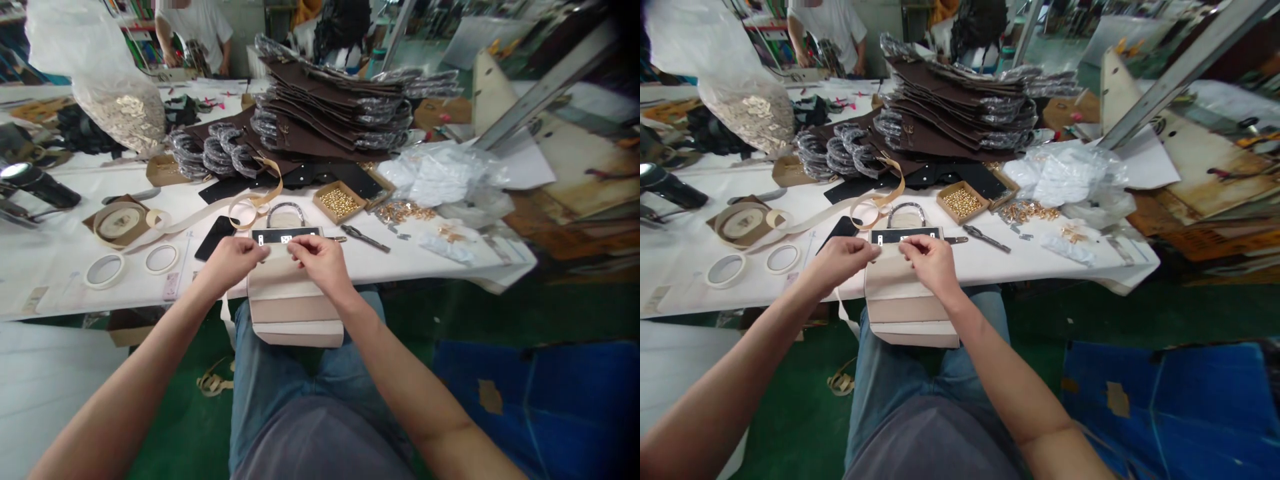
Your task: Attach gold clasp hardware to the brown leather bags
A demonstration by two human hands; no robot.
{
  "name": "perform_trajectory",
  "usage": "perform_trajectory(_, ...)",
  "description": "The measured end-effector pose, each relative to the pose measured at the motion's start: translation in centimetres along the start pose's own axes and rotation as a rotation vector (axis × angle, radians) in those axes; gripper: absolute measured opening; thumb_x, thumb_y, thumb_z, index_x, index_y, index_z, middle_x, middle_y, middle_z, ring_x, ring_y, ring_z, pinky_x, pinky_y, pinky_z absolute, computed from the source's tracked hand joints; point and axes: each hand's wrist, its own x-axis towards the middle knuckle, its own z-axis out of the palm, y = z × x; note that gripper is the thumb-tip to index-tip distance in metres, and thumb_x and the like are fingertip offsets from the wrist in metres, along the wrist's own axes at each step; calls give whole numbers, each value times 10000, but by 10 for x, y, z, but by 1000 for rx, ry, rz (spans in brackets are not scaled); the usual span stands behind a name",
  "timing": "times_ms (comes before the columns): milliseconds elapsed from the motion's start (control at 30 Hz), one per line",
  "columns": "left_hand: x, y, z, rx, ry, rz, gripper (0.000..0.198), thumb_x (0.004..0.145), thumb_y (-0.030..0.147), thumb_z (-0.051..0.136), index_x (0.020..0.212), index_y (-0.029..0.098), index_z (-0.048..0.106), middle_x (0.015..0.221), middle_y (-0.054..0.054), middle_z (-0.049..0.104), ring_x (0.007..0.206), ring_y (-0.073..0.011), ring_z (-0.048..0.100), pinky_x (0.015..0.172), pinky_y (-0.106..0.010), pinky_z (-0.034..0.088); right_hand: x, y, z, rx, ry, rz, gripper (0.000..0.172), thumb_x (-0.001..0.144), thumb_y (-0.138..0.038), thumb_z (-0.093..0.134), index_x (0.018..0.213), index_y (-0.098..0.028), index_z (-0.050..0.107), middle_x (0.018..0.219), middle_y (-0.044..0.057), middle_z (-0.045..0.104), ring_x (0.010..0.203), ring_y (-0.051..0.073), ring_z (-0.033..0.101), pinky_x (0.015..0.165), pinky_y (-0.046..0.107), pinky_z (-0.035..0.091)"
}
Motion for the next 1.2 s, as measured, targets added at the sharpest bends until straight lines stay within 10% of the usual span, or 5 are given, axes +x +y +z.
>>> perform_trajectory(333, 108, -36, 16, 274, -6, -31, 507, 887, 602, 827, 598, 216, 670, 613, -39, 634, 664, -197, 568, 656, -358, 352, 62, 41, 10, -518, 137, -86, 539, 939, -180, 763, 1478, -173, 772, 933, 70, 853, 933, 281, 786, 991, 417, 613)
perform_trajectory(1200, 110, -45, 31, 400, 8, -125, 454, 870, 636, 805, 679, 235, 711, 712, -90, 685, 757, -274, 655, 715, -362, 409, 71, 53, 19, -709, 152, -42, 262, 906, -186, 826, 1161, -217, 773, 989, 98, 831, 986, 313, 767, 959, 407, 581)
